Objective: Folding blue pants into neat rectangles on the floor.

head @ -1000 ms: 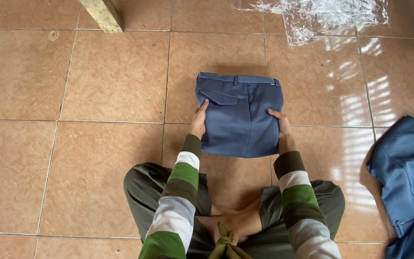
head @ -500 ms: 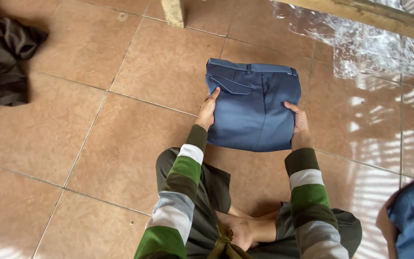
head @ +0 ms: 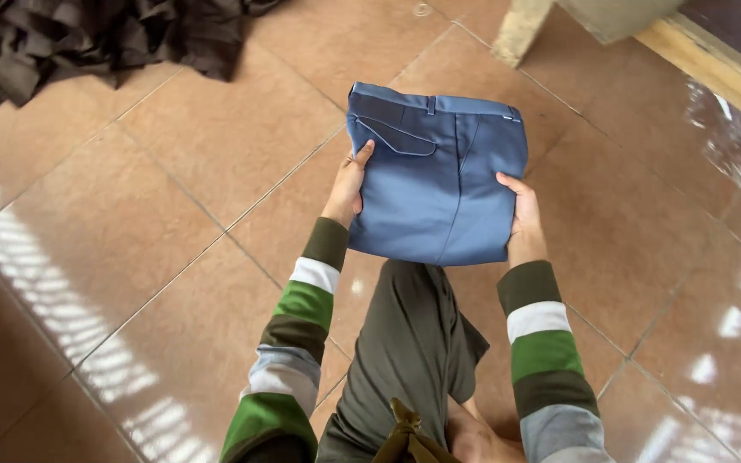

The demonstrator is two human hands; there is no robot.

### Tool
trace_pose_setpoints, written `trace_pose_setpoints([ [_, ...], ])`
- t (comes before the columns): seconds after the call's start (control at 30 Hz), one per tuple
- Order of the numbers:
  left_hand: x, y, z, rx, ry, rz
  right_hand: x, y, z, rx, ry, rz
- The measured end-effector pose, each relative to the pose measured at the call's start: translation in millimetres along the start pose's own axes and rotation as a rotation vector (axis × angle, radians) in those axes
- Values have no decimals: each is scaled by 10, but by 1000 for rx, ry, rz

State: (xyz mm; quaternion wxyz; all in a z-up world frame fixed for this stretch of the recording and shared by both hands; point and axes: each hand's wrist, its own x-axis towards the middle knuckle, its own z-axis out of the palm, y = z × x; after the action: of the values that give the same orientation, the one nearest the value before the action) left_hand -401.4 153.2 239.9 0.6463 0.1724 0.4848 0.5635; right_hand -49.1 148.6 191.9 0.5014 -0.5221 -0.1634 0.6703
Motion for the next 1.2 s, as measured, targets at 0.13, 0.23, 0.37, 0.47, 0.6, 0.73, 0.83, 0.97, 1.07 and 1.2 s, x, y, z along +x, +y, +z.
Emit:
trace_pose_setpoints([
  [0.13,-311,449,-988,-68,128,71,17,493,1104,-169,-62,66],
  [0.23,-520,600,-1854,-83,243,136,127,1118,1750,-279,-138,113],
  [0.37,-947,677,-3040,-70,436,207,-222,1884,2735,-467,-298,65],
  [0.47,-1220,525,-3825,-65,559,246,-526,2445,3143,-615,-396,-13],
  [0.6,-1501,84,-4532,321,819,251,-391,3196,2977,-864,-498,60],
  [0.73,-1632,-331,-4804,744,1013,-68,-358,3509,2557,-1171,-568,-22],
  [0.83,-1750,-596,-4577,1089,1107,-121,-445,3547,2402,-1336,-695,-78],
  [0.97,-1749,-835,-4360,1282,1183,33,-861,3513,2457,-1592,-822,-166],
  [1.07,-1742,-844,-4260,1306,1311,89,-787,3843,2340,-1738,-758,-343],
  [1.2,-1681,-1013,-4331,1495,1385,442,-495,4258,2183,-1614,-649,-347],
])
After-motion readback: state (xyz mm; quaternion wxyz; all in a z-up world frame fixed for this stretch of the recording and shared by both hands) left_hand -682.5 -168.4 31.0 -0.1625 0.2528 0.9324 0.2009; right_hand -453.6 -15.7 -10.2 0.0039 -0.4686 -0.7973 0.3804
